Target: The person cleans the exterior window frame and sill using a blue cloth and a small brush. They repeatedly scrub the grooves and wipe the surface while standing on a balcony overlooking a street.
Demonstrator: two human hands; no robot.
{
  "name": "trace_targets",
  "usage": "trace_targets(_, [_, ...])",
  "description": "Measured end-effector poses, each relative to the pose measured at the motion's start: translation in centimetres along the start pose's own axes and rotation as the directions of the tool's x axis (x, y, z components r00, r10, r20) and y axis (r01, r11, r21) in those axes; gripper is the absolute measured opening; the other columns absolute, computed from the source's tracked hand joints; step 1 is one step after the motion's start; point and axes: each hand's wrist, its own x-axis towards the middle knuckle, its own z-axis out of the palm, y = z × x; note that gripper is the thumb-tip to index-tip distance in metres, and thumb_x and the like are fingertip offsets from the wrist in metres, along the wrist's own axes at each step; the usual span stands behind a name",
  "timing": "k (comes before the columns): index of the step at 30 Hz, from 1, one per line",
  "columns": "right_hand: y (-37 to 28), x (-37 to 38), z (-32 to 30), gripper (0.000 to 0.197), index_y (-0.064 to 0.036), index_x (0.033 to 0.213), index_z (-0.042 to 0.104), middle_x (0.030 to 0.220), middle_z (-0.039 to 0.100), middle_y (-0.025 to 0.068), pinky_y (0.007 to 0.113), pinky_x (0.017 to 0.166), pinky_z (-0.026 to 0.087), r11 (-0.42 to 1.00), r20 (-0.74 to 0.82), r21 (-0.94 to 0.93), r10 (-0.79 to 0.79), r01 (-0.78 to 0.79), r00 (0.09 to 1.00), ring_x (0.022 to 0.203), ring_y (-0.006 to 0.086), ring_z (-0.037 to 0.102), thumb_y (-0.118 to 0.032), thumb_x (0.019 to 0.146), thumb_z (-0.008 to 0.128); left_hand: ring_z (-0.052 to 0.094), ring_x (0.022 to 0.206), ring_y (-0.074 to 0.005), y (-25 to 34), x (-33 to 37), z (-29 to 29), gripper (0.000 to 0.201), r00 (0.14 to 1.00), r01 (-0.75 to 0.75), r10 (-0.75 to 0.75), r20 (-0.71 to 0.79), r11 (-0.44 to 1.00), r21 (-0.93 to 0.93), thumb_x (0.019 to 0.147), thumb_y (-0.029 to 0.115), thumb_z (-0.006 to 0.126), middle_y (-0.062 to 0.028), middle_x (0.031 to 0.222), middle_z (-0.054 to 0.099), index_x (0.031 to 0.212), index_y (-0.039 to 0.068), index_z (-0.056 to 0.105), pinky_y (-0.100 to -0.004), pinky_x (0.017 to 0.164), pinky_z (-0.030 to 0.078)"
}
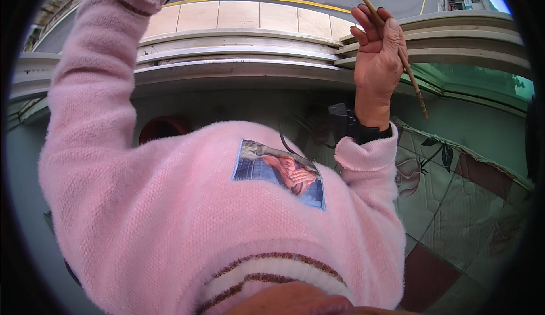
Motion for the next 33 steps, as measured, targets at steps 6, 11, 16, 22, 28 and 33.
trace_targets(6, [1.1, -3.1, -4.0, 0.031, 0.0058, 0.109, 0.058, 0.099, 0.068, 0.0215, 0.027, 0.067, 0.059, 0.998, -0.023, -0.057, -0.012, 0.01, 1.0, 0.087, 0.0267, 0.071, -0.023, 0.101, 0.049, 0.063, 0.067, -0.0181, -6.2, -0.7, -2.5, 0.024, 0.923, 0.376, -0.383, 0.047, 0.865, -0.332, 0.094, 0.006, 0.044, -0.013, 0.082, 0.068, 0.1, 0.001, 0.066, -0.0312, 0.056, 0.052])
trace_targets(11, [2.1, -4.0, -3.6, 0.029, 0.005, 0.109, 0.059, 0.099, 0.069, 0.0192, 0.025, 0.064, 0.057, 0.992, 0.038, -0.12, 0.038, -0.033, 0.999, 0.082, 0.0236, 0.071, -0.02, 0.101, 0.048, 0.065, 0.073, -0.0194, -3.1, -0.9, -4.3, 0.021, 0.926, 0.312, -0.371, 0.068, 0.651, -0.692, 0.096, 0.008, 0.046, -0.0128, 0.088, 0.068, 0.101, -0.004, 0.063, -0.0297, 0.064, 0.055])
trace_targets(16, [1.7, -3.8, -2.0, 0.027, 0.0042, 0.112, 0.059, 0.103, 0.068, 0.0212, 0.025, 0.065, 0.057, 0.991, 0.125, -0.133, 0.001, 0.016, 0.992, 0.085, 0.024, 0.071, -0.018, 0.102, 0.046, 0.063, 0.08, -0.0164, -0.5, -1.5, -4.7, 0.024, 0.902, 0.413, -0.33, 0.277, 0.479, -0.774, 0.097, 0.012, 0.049, -0.009, 0.093, 0.068, 0.11, -0.002, 0.064, -0.0275, 0.073, 0.053])
trace_targets(22, [2.8, -2.9, -0.4, 0.024, 0.0026, 0.11, 0.062, 0.101, 0.069, 0.0127, 0.022, 0.065, 0.055, 0.98, 0.196, -0.151, -0.097, 0.127, 0.976, 0.084, 0.0177, 0.071, -0.016, 0.1, 0.052, 0.064, 0.082, -0.015, 3.6, -2.6, -4.4, 0.025, 0.925, 0.377, -0.133, 0.357, 0.453, -0.808, 0.097, 0.014, 0.051, -0.0087, 0.096, 0.068, 0.112, -0.003, 0.063, -0.0265, 0.074, 0.054])
trace_targets(28, [4.0, -2.5, 1.0, 0.023, 0.0027, 0.111, 0.061, 0.102, 0.068, 0.0126, 0.022, 0.066, 0.056, 0.987, 0.251, -0.018, -0.149, 0.158, 0.957, 0.086, 0.0172, 0.071, -0.015, 0.1, 0.052, 0.064, 0.087, -0.0142, 6.6, -4.2, -5.7, 0.028, 0.951, 0.243, 0.103, 0.29, 0.328, -0.913, 0.098, 0.021, 0.053, -0.0084, 0.099, 0.068, 0.111, -0.003, 0.062, -0.0254, 0.076, 0.054])
trace_targets(33, [3.2, -3.3, -1.2, 0.026, 0.0032, 0.112, 0.061, 0.1, 0.069, 0.0176, 0.028, 0.067, 0.06, 0.99, 0.41, 0.134, -0.094, 0.042, 0.907, 0.082, 0.0225, 0.072, -0.018, 0.1, 0.05, 0.063, 0.097, -0.0151, 9.1, -7.8, -4.5, 0.032, 0.954, 0.215, 0.207, 0.219, 0.038, -0.976, 0.1, 0.022, 0.051, -0.0095, 0.111, 0.065, 0.119, -0.002, 0.058, -0.0273, 0.085, 0.052])
